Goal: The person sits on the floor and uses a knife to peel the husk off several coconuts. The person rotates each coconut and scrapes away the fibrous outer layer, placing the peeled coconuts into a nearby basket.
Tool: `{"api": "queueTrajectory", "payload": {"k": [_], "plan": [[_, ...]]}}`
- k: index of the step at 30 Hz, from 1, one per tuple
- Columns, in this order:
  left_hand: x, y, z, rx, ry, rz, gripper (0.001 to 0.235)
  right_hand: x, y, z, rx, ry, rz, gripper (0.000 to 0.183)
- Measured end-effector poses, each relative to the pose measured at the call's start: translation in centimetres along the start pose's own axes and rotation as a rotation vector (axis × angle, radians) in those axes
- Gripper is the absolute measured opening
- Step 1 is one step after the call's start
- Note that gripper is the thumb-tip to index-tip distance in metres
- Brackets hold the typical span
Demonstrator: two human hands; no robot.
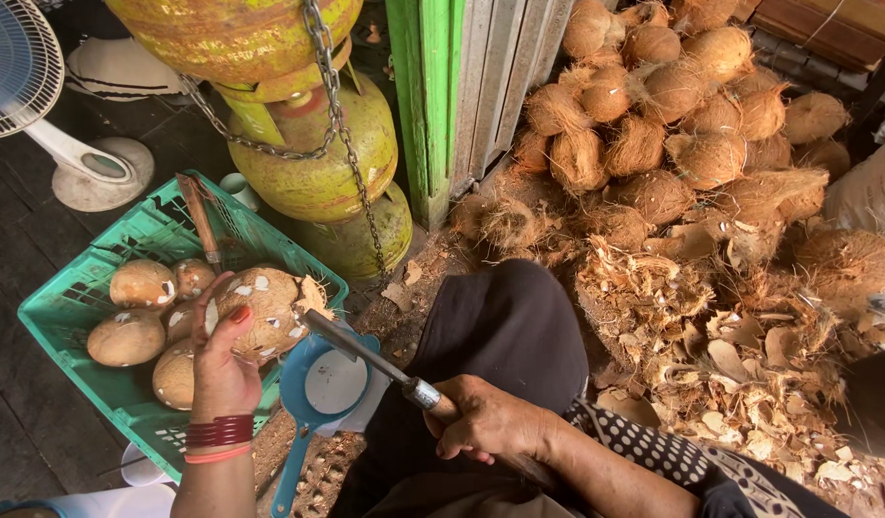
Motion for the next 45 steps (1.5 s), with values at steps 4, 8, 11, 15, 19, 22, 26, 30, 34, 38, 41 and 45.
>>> {"api": "queueTrajectory", "payload": {"k": [4,8,11,15,19,22,26,30,34,38,41,45], "plan": [[0.4,-0.1,0.5,-0.007,-0.018,0.008,0.060,-0.2,-0.2,0.3,0.010,-0.015,-0.002,0.014],[0.5,-0.3,0.8,0.016,0.013,-0.013,0.059,-0.2,-0.2,0.4,-0.018,0.013,-0.011,0.014],[0.6,-0.2,0.7,0.014,-0.004,-0.023,0.060,-0.5,-0.2,0.6,-0.021,-0.015,-0.018,0.015],[0.3,-0.2,0.1,-0.031,0.017,-0.016,0.059,-0.5,-0.2,0.6,-0.037,-0.032,-0.028,0.014],[0.5,-0.2,-0.1,-0.049,0.010,-0.051,0.059,-0.3,-0.1,0.7,-0.019,-0.027,-0.013,0.018],[1.0,-0.2,-0.1,-0.050,0.028,-0.070,0.059,-0.7,-0.4,0.9,0.009,-0.077,0.019,0.016],[0.9,-0.2,-0.9,-0.111,0.003,-0.071,0.059,-0.9,-0.6,0.8,0.002,-0.087,0.006,0.016],[1.5,0.2,-0.2,-0.040,0.025,-0.144,0.059,-0.9,-0.6,0.7,-0.013,-0.082,-0.018,0.016],[1.6,0.3,0.9,0.014,0.129,-0.164,0.060,-1.3,0.1,1.0,0.045,-0.086,0.018,0.015],[0.2,-0.1,0.0,-0.105,0.083,-0.057,0.055,-1.0,1.3,0.6,0.077,-0.176,0.060,0.013],[-1.0,-0.5,0.2,-0.004,0.167,0.065,0.056,-0.6,2.2,0.3,0.068,-0.353,0.127,0.003],[-1.7,-1.0,0.1,0.119,0.294,0.147,0.060,-0.1,2.5,-0.8,0.025,-0.626,0.226,0.012]]}}
Point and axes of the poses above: each hand's wrist, its own y-axis towards the middle knuckle, its own x-axis out of the palm, z = x × y, the point moved 10 cm from there along y, towards the middle knuckle, and after that the axes turned 11 degrees about y, right-handed, at the moved point
